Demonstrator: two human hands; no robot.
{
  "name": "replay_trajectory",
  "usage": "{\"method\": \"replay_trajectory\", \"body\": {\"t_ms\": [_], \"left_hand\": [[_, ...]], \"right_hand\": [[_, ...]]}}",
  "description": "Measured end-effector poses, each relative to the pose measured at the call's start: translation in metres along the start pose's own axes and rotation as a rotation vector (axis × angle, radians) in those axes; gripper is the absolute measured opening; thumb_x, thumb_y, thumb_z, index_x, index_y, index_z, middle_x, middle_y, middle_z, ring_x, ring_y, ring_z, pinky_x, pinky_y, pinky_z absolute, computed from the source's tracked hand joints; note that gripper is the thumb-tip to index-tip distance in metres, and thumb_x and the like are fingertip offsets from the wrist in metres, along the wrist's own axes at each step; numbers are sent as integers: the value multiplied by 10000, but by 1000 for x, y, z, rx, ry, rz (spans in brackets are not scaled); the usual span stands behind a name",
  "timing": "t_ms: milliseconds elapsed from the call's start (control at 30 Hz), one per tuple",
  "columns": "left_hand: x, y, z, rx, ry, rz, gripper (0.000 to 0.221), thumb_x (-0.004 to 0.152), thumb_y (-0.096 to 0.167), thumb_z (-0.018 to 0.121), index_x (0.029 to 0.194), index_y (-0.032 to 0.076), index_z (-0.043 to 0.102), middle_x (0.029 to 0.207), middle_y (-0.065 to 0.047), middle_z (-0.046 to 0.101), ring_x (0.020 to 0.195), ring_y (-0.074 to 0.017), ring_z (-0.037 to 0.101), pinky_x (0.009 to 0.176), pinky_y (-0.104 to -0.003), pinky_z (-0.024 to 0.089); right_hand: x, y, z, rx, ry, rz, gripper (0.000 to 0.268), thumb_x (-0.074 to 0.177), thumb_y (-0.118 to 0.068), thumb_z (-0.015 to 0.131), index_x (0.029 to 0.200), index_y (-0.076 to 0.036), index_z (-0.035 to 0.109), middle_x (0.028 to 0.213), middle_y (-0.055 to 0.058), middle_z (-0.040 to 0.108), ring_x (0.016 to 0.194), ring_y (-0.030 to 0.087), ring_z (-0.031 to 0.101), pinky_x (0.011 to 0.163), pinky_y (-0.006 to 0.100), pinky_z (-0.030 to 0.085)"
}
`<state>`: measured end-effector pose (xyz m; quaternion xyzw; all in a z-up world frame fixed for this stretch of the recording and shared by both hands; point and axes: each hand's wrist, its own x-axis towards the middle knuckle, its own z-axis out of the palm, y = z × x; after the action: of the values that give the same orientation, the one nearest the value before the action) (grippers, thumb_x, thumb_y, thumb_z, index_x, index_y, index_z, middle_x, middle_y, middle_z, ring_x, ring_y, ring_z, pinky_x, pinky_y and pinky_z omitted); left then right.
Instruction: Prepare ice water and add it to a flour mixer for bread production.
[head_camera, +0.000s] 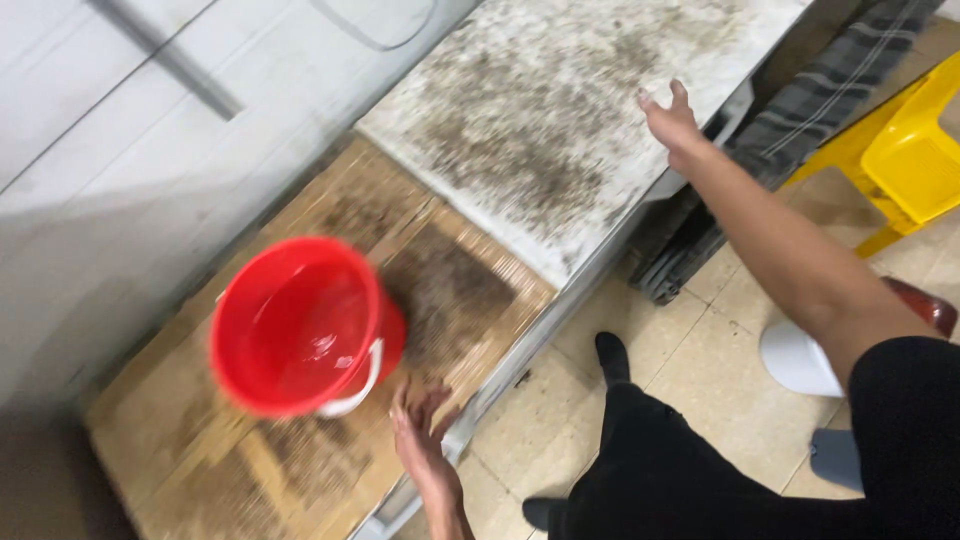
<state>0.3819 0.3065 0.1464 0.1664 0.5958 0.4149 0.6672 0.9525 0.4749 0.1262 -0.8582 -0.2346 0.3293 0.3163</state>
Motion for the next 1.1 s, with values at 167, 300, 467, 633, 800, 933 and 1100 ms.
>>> {"method": "replay_trajectory", "body": {"t_ms": [167, 300, 467, 633, 800, 933, 1100], "left_hand": [[76, -36, 145, 160, -87, 96, 718, 999, 514, 440, 1580, 109, 321, 1465, -186, 473, 1333, -317, 523, 1065, -472, 472], [130, -74, 205, 502, -193, 140, 873, 989, 513, 563, 1646, 134, 129, 1681, -200, 197, 1562, -365, 234, 1228, -503, 251], [153, -75, 209, 817, -51, 126, 952, 943, 595, 547, 1649, 180, 63, 1713, -151, 91, 1571, -376, 133, 1230, -571, 158], [174, -110, 162, 1130, 81, -122, 925, 940, 676, 465, 1659, 241, 79, 1716, -104, 63, 1583, -356, 41, 1247, -601, 45], [177, -138, 140, 1560, 13, 222, 835, 970, 691, 348, 1643, 231, 168, 1714, -128, 34, 1570, -317, -45, 1201, -595, -71], [193, -142, 130, 1604, 9, 222, 793, 967, 690, 307, 1635, 289, 160, 1707, -93, 39, 1573, -296, -34, 1205, -583, -67], [208, -175, 124, 1657, -13, 447, 778, 977, 700, 296, 1629, 293, 172, 1695, -104, 65, 1557, -314, -11, 1202, -592, -63]], "right_hand": [[84, 44, -42, 159, 167, 238, 956, 1019, -451, 616, 1649, -206, -60, 1705, 210, 73, 1543, 397, 243, 1176, 579, 340], [134, 85, -53, 235, 233, 496, 1028, 995, -366, 640, 1635, -272, -159, 1703, 193, -88, 1558, 417, 127, 1213, 567, 293], [172, 120, -53, 138, 476, 552, 1024, 988, -247, 699, 1630, -228, -99, 1685, 223, -102, 1557, 449, -86, 1244, 561, 139], [143, 90, -73, -75, 569, 457, 927, 1011, -240, 647, 1706, -291, 36, 1722, 166, 185, 1565, 392, 248, 1270, 546, 295], [233, 252, -110, 581, 470, 415, 1183, 930, -203, 773, 1575, -174, -219, 1558, 167, 288, 1249, 255, 514, 1011, 436, 504], [172, 184, -112, 576, 371, 294, 1050, 945, -197, 764, 1547, -177, -96, 1506, 134, 360, 1215, 240, 555, 973, 416, 531], [175, 172, -122, 620, 196, 85, 833, 969, -187, 749, 1502, -179, 109, 1420, 80, 482, 1157, 214, 623, 909, 383, 576]]}}
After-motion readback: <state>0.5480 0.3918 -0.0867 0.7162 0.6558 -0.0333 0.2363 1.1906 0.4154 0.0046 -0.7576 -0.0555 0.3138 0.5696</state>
